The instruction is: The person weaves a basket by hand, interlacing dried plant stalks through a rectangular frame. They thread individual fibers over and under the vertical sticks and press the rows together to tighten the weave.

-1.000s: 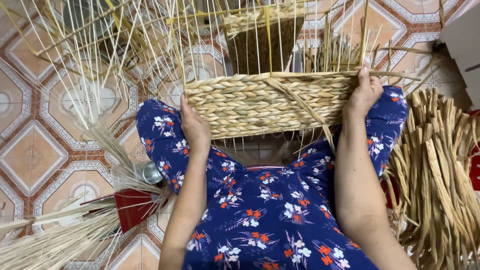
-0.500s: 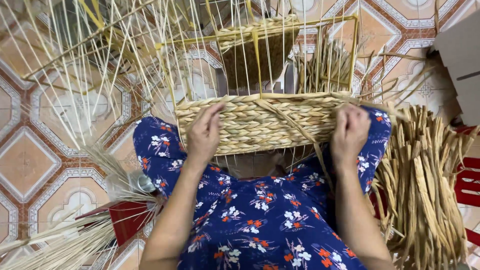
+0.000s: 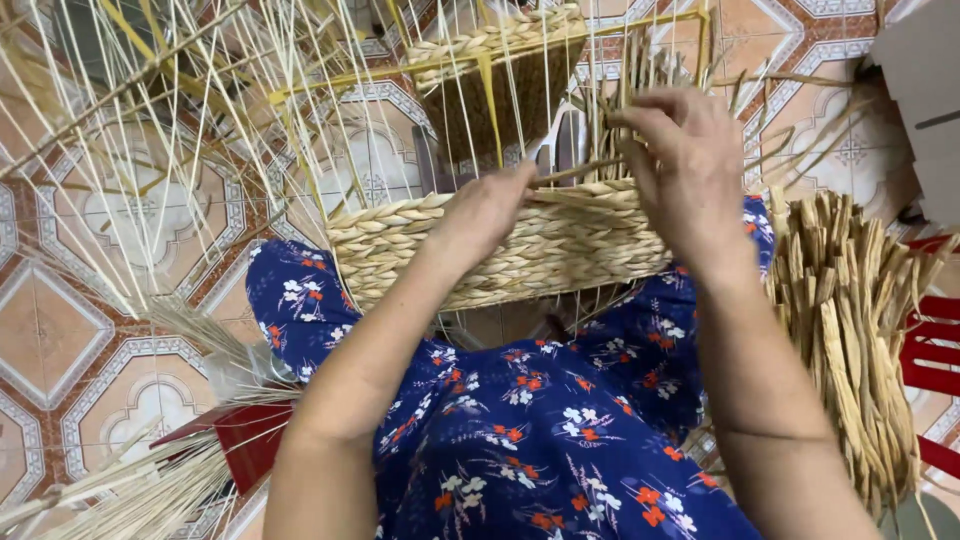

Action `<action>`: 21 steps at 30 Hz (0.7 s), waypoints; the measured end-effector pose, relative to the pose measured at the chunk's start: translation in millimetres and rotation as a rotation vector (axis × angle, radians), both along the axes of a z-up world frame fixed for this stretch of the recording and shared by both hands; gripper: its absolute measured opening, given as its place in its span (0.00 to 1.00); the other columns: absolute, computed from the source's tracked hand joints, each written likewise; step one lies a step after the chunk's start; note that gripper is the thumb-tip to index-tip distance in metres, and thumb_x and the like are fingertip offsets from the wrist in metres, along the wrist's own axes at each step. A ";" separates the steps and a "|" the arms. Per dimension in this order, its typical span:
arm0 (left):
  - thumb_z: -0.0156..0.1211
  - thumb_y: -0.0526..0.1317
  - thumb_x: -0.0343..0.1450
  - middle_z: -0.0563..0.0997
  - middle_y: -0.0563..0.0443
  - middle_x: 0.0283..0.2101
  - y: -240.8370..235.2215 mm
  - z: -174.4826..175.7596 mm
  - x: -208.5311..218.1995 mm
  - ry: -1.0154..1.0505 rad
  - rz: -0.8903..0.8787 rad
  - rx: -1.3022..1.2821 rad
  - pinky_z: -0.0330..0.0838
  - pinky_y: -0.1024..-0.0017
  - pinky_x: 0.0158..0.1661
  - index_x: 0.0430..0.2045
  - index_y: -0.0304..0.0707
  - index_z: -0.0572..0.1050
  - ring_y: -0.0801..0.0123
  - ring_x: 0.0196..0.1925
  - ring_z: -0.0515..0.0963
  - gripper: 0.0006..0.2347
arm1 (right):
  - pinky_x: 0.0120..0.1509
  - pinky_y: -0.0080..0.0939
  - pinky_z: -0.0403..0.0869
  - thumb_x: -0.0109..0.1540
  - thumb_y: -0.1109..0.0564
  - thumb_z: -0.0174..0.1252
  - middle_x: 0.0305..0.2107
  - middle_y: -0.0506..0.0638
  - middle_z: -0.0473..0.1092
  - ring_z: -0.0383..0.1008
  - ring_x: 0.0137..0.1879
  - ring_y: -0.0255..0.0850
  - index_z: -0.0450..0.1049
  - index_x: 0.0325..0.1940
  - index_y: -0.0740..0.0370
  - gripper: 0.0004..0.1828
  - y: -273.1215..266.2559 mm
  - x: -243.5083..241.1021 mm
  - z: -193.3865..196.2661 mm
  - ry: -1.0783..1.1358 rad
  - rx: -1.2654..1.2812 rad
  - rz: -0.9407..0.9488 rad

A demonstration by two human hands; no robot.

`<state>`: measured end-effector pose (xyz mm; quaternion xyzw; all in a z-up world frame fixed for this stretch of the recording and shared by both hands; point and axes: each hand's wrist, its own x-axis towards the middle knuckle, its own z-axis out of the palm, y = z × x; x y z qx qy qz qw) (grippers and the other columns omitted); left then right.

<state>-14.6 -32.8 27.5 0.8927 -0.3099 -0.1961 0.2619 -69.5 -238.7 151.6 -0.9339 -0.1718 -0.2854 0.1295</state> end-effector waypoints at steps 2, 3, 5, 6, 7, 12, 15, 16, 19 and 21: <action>0.47 0.33 0.79 0.78 0.43 0.30 -0.5 -12.5 0.3 0.037 0.085 -0.085 0.80 0.64 0.29 0.45 0.35 0.67 0.61 0.25 0.81 0.04 | 0.48 0.51 0.76 0.64 0.62 0.64 0.43 0.54 0.75 0.77 0.47 0.50 0.78 0.48 0.59 0.08 18.0 -2.8 -26.9 0.018 0.140 0.082; 0.46 0.34 0.80 0.78 0.45 0.24 0.3 -18.7 -0.4 0.076 0.170 -0.165 0.78 0.65 0.23 0.44 0.35 0.67 0.63 0.19 0.79 0.04 | 0.51 0.49 0.77 0.66 0.63 0.64 0.44 0.54 0.75 0.77 0.48 0.48 0.77 0.50 0.59 0.08 27.7 -4.8 -40.9 0.038 0.283 0.165; 0.46 0.35 0.80 0.78 0.47 0.23 5.9 -40.6 -5.9 0.043 0.199 -0.301 0.78 0.68 0.20 0.44 0.35 0.67 0.65 0.18 0.80 0.04 | 0.48 0.46 0.77 0.67 0.65 0.58 0.41 0.56 0.75 0.78 0.44 0.48 0.76 0.54 0.62 0.11 35.6 -2.1 -82.3 0.305 0.296 0.117; 0.47 0.35 0.80 0.79 0.49 0.22 8.9 -51.9 -8.4 0.010 0.225 -0.439 0.77 0.71 0.17 0.44 0.35 0.67 0.68 0.17 0.80 0.04 | 0.45 0.44 0.78 0.67 0.68 0.52 0.38 0.59 0.75 0.79 0.40 0.47 0.76 0.58 0.65 0.15 40.0 -0.6 -103.1 0.576 0.302 0.070; 0.47 0.35 0.80 0.79 0.49 0.22 10.7 -52.9 -10.6 0.013 0.227 -0.439 0.77 0.71 0.17 0.44 0.35 0.67 0.68 0.17 0.80 0.04 | 0.45 0.44 0.78 0.67 0.68 0.52 0.38 0.59 0.75 0.79 0.40 0.47 0.76 0.58 0.65 0.15 42.7 11.6 -97.4 0.579 0.301 0.071; 0.47 0.35 0.80 0.78 0.49 0.21 12.8 -55.4 -19.9 -0.137 0.281 -0.549 0.76 0.72 0.18 0.45 0.35 0.66 0.67 0.19 0.82 0.04 | 0.44 0.52 0.76 0.69 0.58 0.52 0.32 0.58 0.79 0.79 0.36 0.50 0.81 0.41 0.63 0.12 44.1 44.1 -85.7 0.637 0.285 -0.078; 0.46 0.35 0.81 0.77 0.48 0.21 7.6 -57.6 -14.8 -0.076 0.312 -0.494 0.76 0.72 0.18 0.44 0.36 0.66 0.66 0.18 0.82 0.03 | 0.40 0.55 0.75 0.63 0.58 0.55 0.31 0.58 0.78 0.77 0.35 0.49 0.83 0.40 0.59 0.10 34.0 45.4 -100.9 0.663 0.135 -0.104; 0.46 0.35 0.81 0.77 0.48 0.21 9.6 -55.8 -15.6 -0.075 0.317 -0.494 0.76 0.72 0.18 0.44 0.36 0.66 0.66 0.18 0.82 0.03 | 0.40 0.55 0.75 0.63 0.58 0.55 0.31 0.58 0.78 0.77 0.35 0.49 0.83 0.40 0.59 0.10 34.4 49.3 -101.6 0.665 0.133 -0.100; 0.44 0.35 0.81 0.76 0.49 0.19 14.8 -49.8 -21.2 -0.052 0.275 -0.503 0.76 0.73 0.18 0.46 0.36 0.65 0.66 0.20 0.83 0.03 | 0.39 0.43 0.76 0.65 0.52 0.57 0.31 0.51 0.78 0.78 0.32 0.39 0.80 0.46 0.54 0.09 35.9 55.8 -108.6 1.062 0.543 -0.087; 0.44 0.35 0.79 0.78 0.49 0.20 18.8 -40.6 -21.0 -0.051 0.214 -0.548 0.78 0.73 0.20 0.48 0.36 0.65 0.67 0.21 0.84 0.06 | 0.36 0.35 0.78 0.64 0.54 0.59 0.32 0.46 0.78 0.78 0.33 0.34 0.80 0.42 0.53 0.06 38.4 62.0 -115.3 0.990 0.953 -0.012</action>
